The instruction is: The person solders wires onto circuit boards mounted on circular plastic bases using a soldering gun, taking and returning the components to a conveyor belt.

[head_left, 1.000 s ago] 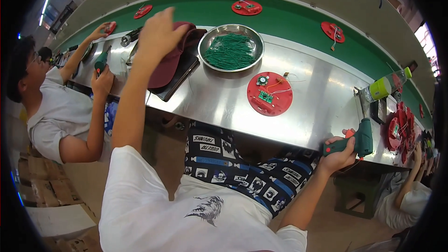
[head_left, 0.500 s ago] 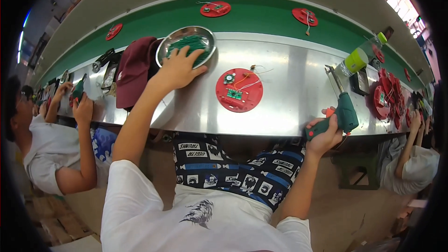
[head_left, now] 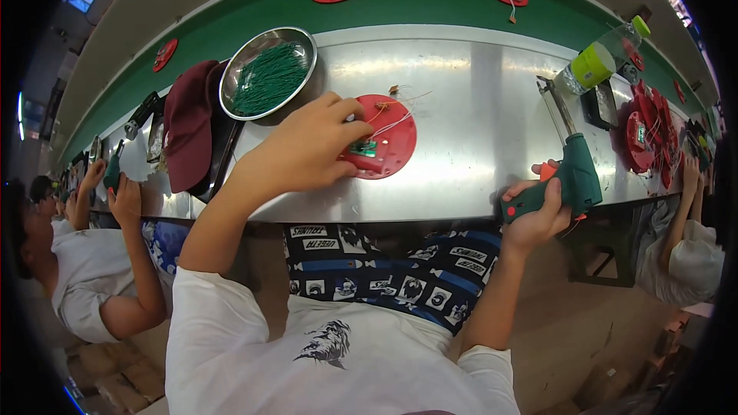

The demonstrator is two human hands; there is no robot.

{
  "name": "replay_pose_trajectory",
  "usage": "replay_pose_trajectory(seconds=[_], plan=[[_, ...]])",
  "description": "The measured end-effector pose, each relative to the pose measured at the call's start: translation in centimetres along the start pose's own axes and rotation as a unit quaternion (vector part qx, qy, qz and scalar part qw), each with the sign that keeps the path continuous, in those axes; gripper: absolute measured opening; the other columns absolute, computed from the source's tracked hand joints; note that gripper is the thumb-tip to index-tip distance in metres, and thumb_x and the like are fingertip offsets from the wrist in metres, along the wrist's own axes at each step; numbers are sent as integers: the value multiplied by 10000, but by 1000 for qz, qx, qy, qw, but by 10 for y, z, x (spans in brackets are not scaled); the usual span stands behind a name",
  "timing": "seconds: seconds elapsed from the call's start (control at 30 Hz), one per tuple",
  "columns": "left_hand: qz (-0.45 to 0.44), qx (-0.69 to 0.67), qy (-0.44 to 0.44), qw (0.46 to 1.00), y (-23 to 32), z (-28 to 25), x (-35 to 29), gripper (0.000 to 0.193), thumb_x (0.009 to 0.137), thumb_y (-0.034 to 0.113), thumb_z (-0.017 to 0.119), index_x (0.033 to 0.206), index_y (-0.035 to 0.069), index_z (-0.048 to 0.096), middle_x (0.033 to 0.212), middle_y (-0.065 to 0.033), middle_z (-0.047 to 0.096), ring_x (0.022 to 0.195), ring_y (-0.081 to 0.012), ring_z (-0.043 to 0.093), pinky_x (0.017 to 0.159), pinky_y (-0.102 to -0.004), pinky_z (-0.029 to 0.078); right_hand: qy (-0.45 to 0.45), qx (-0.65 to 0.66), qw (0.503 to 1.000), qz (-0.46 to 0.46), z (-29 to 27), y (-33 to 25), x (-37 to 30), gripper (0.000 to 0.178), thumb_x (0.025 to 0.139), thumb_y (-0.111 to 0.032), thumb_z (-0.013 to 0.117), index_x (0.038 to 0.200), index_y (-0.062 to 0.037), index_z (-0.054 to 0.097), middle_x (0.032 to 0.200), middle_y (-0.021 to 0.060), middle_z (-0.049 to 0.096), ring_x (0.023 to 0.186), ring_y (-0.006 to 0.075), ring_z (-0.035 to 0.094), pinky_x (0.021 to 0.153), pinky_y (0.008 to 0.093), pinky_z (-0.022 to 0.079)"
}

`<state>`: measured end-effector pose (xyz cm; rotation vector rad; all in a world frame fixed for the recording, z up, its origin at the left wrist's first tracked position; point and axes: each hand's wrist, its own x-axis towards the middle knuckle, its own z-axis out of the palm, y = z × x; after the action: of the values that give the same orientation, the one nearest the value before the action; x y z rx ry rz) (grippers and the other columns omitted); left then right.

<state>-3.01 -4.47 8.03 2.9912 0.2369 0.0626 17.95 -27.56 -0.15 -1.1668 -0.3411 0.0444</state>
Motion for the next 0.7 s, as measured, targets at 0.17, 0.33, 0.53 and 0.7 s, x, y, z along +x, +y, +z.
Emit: replay_pose_trajectory(seconds=[0.17,0.33,0.53,0.7], plan=[[-33,-44,147,988,-8,27,12,431,749,384,809,938,12,702,996,-123,632,924,-302,591,813,-408,499,2,6,1000,-7,4,0,-2,333,997,-204,476,1170,74,534,965,176,601,497,191,567,415,312,467],[-32,-105,150,983,-8,26,27,398,805,320,804,997,-12,701,897,-143,661,826,-311,628,718,-404,506,-1,6,1000,-7,1,-1,-2,373,987,-199,482,1180,119,509,979,223,595,485,214,584,431,335,501],[-19,-110,173,979,-18,41,48,258,880,240,720,817,-9,710,666,-159,650,581,-322,620,575,-402,484,6,3,1000,-19,-2,2,-1,352,988,-189,479,1178,104,514,991,217,587,483,211,583,422,332,497],[-116,-174,198,958,-23,50,53,268,909,232,690,811,-18,702,608,-160,641,510,-297,613,523,-374,473,9,5,1000,-16,1,2,0,350,986,-195,483,1177,96,519,990,210,582,481,208,581,405,318,480]])
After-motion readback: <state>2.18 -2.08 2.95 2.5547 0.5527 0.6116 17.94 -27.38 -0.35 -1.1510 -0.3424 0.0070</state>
